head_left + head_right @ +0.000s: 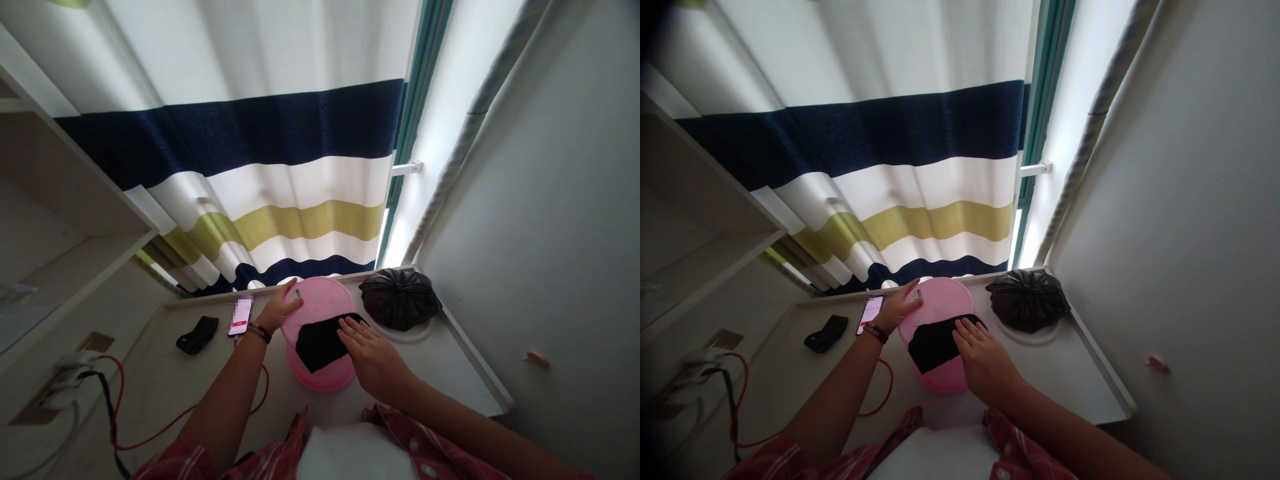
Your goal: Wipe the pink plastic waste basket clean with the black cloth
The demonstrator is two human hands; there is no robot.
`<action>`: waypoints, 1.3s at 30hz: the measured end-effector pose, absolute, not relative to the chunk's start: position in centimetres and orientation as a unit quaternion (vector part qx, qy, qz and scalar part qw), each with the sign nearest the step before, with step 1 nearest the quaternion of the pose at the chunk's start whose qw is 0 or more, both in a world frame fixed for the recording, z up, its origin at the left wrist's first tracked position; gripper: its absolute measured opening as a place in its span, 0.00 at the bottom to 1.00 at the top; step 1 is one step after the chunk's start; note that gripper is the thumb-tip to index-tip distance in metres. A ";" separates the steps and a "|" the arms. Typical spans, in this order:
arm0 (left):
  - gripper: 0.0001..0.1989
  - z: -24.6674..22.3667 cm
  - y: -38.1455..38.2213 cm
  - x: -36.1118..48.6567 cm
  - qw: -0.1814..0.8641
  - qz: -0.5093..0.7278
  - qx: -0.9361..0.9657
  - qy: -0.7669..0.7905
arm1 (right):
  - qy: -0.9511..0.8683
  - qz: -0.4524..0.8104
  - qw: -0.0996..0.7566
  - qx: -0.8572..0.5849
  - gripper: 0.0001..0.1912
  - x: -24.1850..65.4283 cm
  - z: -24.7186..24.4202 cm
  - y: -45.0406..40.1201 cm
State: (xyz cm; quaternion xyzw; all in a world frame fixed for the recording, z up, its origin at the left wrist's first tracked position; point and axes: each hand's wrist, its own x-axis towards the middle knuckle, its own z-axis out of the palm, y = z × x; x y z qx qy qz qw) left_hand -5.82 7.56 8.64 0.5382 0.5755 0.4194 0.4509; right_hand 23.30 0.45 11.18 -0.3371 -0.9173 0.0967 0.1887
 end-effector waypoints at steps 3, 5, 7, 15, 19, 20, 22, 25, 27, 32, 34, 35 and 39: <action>0.37 8.5 7.2 -5.8 0.481 0.440 0.514 0.557 | -0.905 0.097 0.199 -0.363 0.28 23.1 11.0 1.6; 0.34 8.4 7.0 -5.8 0.505 0.451 0.499 0.540 | -0.899 0.100 0.204 -0.375 0.28 22.8 10.8 2.5; 0.32 8.3 6.7 -5.8 0.526 0.461 0.486 0.524 | -0.896 0.104 0.207 -0.380 0.28 22.4 10.6 3.3; 0.29 7.9 6.3 -5.7 0.559 0.495 0.451 0.489 | -0.870 0.107 0.229 -0.423 0.20 22.3 11.7 7.4; 0.30 7.8 6.2 -5.6 0.561 0.505 0.441 0.485 | -0.820 0.085 0.160 -0.543 0.15 22.7 14.2 11.7; 0.30 7.8 6.1 -5.6 0.561 0.508 0.440 0.484 | -0.812 0.082 0.150 -0.558 0.15 22.7 14.8 13.0; 0.30 7.8 6.1 -5.6 0.562 0.512 0.439 0.479 | -0.802 0.081 0.135 -0.576 0.16 22.6 15.6 15.5; 0.29 7.6 6.0 -5.7 0.560 0.513 0.441 0.478 | -0.791 0.084 0.119 -0.594 0.21 22.2 16.2 18.9; 0.29 7.5 5.9 -5.8 0.556 0.513 0.443 0.482 | -0.786 0.080 0.112 -0.603 0.23 21.4 16.2 20.2; 0.28 7.5 5.8 -6.1 0.537 0.515 0.459 0.485 | -0.813 0.094 0.079 -0.569 0.24 17.2 14.5 19.1; 0.27 7.6 5.8 -6.3 0.529 0.516 0.468 0.484 | -0.833 0.107 0.066 -0.539 0.23 15.4 13.8 17.7; 0.27 7.6 5.8 -6.3 0.525 0.515 0.474 0.484 | -0.842 0.111 0.062 -0.524 0.23 14.7 13.5 17.0; 0.27 7.4 5.9 -6.4 0.503 0.513 0.499 0.485 | -0.877 0.121 0.064 -0.461 0.22 12.4 13.7 14.9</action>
